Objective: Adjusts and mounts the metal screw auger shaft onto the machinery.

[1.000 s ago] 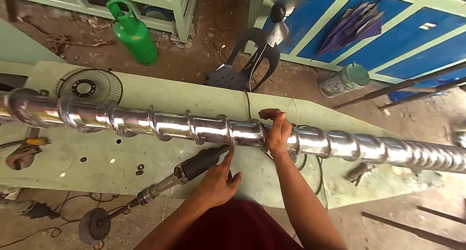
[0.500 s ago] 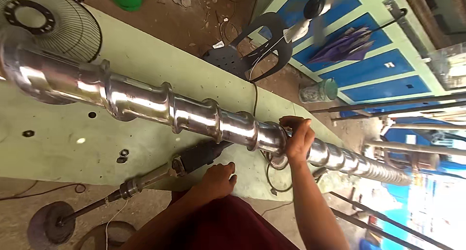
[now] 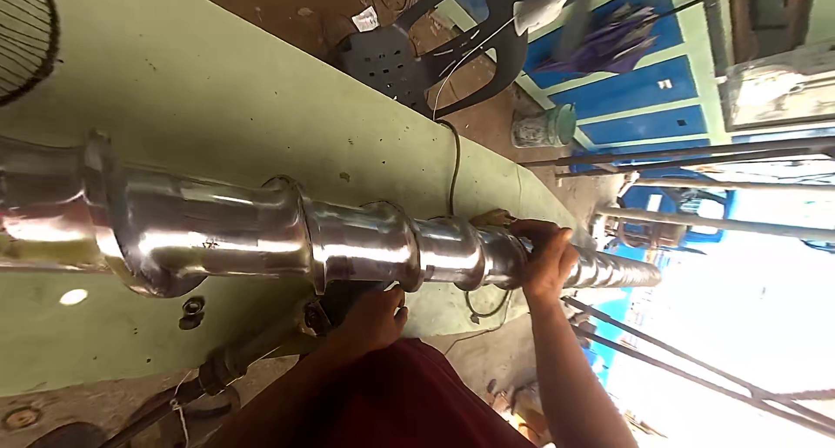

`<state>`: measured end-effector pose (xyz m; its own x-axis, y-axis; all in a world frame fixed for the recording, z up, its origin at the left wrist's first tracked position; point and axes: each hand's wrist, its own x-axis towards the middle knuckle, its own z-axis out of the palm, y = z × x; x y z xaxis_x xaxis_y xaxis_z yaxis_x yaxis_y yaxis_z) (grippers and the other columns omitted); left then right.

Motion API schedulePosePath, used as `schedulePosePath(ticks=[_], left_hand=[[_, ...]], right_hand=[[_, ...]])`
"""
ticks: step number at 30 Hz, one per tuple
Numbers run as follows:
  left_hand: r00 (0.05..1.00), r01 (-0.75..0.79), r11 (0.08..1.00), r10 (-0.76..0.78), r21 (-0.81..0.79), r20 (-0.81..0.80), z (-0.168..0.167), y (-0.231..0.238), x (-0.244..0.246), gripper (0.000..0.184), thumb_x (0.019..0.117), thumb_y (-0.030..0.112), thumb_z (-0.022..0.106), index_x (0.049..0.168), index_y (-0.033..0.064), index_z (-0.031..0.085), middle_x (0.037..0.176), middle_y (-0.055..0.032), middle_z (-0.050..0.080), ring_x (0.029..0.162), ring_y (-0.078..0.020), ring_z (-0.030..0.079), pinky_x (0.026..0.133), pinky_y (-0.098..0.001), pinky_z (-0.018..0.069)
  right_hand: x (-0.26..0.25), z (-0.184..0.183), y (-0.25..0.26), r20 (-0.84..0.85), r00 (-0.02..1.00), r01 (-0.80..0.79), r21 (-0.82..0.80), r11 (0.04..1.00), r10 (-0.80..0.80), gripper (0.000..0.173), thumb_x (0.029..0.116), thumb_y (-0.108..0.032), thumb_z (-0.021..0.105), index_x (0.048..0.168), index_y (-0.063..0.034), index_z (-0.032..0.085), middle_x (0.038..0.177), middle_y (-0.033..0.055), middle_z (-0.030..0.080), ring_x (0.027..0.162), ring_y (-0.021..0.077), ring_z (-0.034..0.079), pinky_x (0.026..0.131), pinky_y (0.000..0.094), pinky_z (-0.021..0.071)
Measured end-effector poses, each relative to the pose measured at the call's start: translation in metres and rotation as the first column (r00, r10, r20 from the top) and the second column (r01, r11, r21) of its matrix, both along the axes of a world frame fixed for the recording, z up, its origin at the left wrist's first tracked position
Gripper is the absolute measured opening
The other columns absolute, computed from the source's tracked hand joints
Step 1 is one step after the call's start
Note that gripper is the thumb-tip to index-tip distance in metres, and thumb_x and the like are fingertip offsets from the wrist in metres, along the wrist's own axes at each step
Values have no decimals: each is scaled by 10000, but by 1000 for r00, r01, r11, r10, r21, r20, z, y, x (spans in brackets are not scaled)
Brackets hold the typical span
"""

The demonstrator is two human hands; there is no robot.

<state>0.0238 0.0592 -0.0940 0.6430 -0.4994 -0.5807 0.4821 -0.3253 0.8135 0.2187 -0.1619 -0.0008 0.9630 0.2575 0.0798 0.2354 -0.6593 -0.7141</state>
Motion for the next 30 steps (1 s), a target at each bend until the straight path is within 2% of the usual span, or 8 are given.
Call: schedulePosePath(ticks=[5,8,11,16,20,23,26,30], left_hand=[[999,37,999,-37,-8,-28,-6,4,6,365,1078,334,441,1243,68,628,1018,-171,678,969,-349,674,849,-548,538],[1000,22,1000,-22,13,-18,-7,7,9,385,1087,349,427,1235,64,640,1073,-187,688,1026,-361,677,885,-561,531],[1000,-14,999,13,33,19,-6,7,10,399,1084,346,433,1194,42,665,1123,-204,693,1089,-363,671,950,-555,512],[997,-43,997,38,72,69,-6,2,13,419,1071,359,453,1214,37,680,1220,-203,686,1210,-344,639,1048,-552,471],[998,-21,993,13,114,68,-4,0,15,421,1082,331,419,1165,18,688,1210,-215,684,1218,-353,632,1043,-553,473],[998,44,991,-49,128,38,-3,0,13,432,1098,322,374,1209,21,664,1188,-207,682,1180,-350,646,994,-548,503],[995,99,987,-101,129,8,5,-3,13,441,1112,299,346,1316,3,600,1207,-228,662,1161,-371,649,978,-551,511],[994,100,983,-105,152,26,17,-16,6,422,1110,299,336,1257,8,604,1121,-211,666,1090,-366,661,933,-548,521]], right_hand=[[2,-1,0,-39,999,-1,6,1000,1,684,1128,-416,183,996,18,695,951,100,768,919,194,750,884,422,628],[3,-1,-1,-58,998,-6,12,1000,6,695,1126,-430,174,972,8,691,960,107,766,938,209,746,894,431,622],[3,0,-1,-72,997,1,-9,1000,-2,719,1121,-445,160,953,8,692,952,108,765,930,207,746,890,426,623],[3,1,-3,-67,998,-8,-47,999,4,744,1121,-473,152,986,12,701,958,114,766,931,208,746,890,423,621],[3,1,-2,-47,999,-12,-23,1000,11,708,1124,-431,168,968,5,704,948,97,768,924,190,746,886,411,623],[3,-1,-4,-26,1000,-13,-12,1000,13,696,1124,-431,179,989,8,703,958,99,768,935,187,748,885,423,624],[2,-2,-7,13,1000,-27,10,1000,27,665,1127,-411,195,995,5,696,970,95,763,947,176,743,886,416,619],[0,1,-8,9,999,-50,73,996,49,658,1124,-426,210,1003,-1,697,974,93,757,952,178,736,894,429,615]])
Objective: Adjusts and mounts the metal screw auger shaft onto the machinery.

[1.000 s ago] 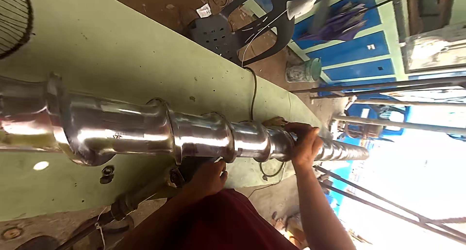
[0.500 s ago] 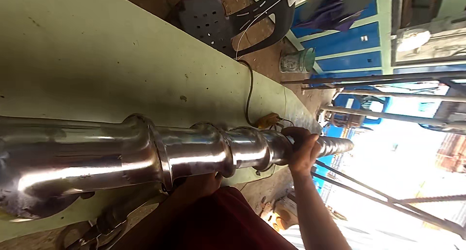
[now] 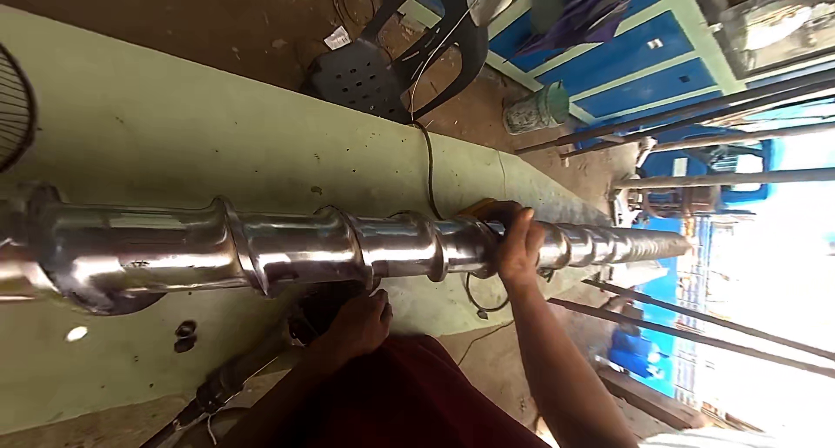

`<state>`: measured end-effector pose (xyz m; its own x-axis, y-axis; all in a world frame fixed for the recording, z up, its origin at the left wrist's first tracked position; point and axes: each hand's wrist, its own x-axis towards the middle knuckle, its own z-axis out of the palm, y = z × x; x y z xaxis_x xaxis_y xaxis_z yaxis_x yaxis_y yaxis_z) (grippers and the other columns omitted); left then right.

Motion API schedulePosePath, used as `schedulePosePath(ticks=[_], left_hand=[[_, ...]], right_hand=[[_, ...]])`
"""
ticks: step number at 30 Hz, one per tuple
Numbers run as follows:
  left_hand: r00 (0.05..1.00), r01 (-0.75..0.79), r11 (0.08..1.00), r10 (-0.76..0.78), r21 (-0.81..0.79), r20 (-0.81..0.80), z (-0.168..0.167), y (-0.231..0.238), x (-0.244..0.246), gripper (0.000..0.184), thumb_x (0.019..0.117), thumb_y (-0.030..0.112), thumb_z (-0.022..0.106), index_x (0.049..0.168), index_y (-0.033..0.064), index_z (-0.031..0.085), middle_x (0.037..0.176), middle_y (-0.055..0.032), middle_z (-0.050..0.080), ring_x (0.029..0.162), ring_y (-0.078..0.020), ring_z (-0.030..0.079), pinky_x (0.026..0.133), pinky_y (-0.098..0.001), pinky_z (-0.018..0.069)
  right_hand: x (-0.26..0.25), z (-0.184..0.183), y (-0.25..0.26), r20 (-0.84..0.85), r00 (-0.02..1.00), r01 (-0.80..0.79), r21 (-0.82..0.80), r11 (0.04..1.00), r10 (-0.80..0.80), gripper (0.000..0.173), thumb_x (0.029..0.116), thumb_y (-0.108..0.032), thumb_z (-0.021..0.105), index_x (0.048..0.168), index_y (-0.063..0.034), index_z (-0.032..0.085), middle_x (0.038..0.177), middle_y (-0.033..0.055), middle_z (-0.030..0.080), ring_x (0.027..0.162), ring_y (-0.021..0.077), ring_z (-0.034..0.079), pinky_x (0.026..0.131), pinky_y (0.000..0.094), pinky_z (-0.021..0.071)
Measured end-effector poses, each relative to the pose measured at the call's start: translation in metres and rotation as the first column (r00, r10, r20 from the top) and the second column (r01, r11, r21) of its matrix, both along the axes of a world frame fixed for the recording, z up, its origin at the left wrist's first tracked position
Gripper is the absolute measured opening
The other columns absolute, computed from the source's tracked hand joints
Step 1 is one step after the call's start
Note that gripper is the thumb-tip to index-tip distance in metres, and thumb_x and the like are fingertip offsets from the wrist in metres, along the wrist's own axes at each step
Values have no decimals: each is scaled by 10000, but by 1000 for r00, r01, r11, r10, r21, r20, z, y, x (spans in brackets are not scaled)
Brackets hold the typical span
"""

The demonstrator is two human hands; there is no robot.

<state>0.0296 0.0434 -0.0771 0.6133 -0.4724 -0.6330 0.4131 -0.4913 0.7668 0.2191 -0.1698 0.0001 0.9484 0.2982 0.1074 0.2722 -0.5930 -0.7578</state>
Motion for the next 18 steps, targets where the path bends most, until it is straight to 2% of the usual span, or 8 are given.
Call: schedulePosePath(ticks=[4,8,13,18], left_hand=[[1000,9,998,-10,65,19,20,-18,-8,417,1112,326,328,1220,31,603,1060,-191,667,1027,-348,673,885,-551,533],[999,4,993,-8,119,37,37,-43,-23,406,1104,317,349,1205,30,618,1057,-192,672,1038,-353,670,897,-557,530],[1000,-15,974,8,226,28,50,-80,-48,403,1098,318,362,1170,32,636,1063,-194,679,1055,-365,669,894,-571,527],[999,-36,937,40,347,-6,45,-109,-78,414,1089,329,371,1145,25,647,1092,-200,680,1087,-370,662,915,-574,521]], right_hand=[[0,2,-1,37,997,-70,63,996,68,615,1131,-371,221,1019,23,681,979,108,748,933,167,731,893,407,611],[-4,4,-4,51,996,-74,109,991,69,591,1127,-360,247,1032,25,685,986,116,743,937,164,724,892,397,605],[-8,3,-11,51,997,-73,157,985,65,580,1131,-388,257,1039,-11,688,966,106,741,896,172,725,840,414,611],[-14,7,-16,48,995,-90,171,981,83,560,1129,-429,274,1071,-53,686,947,78,733,808,168,705,740,410,602]])
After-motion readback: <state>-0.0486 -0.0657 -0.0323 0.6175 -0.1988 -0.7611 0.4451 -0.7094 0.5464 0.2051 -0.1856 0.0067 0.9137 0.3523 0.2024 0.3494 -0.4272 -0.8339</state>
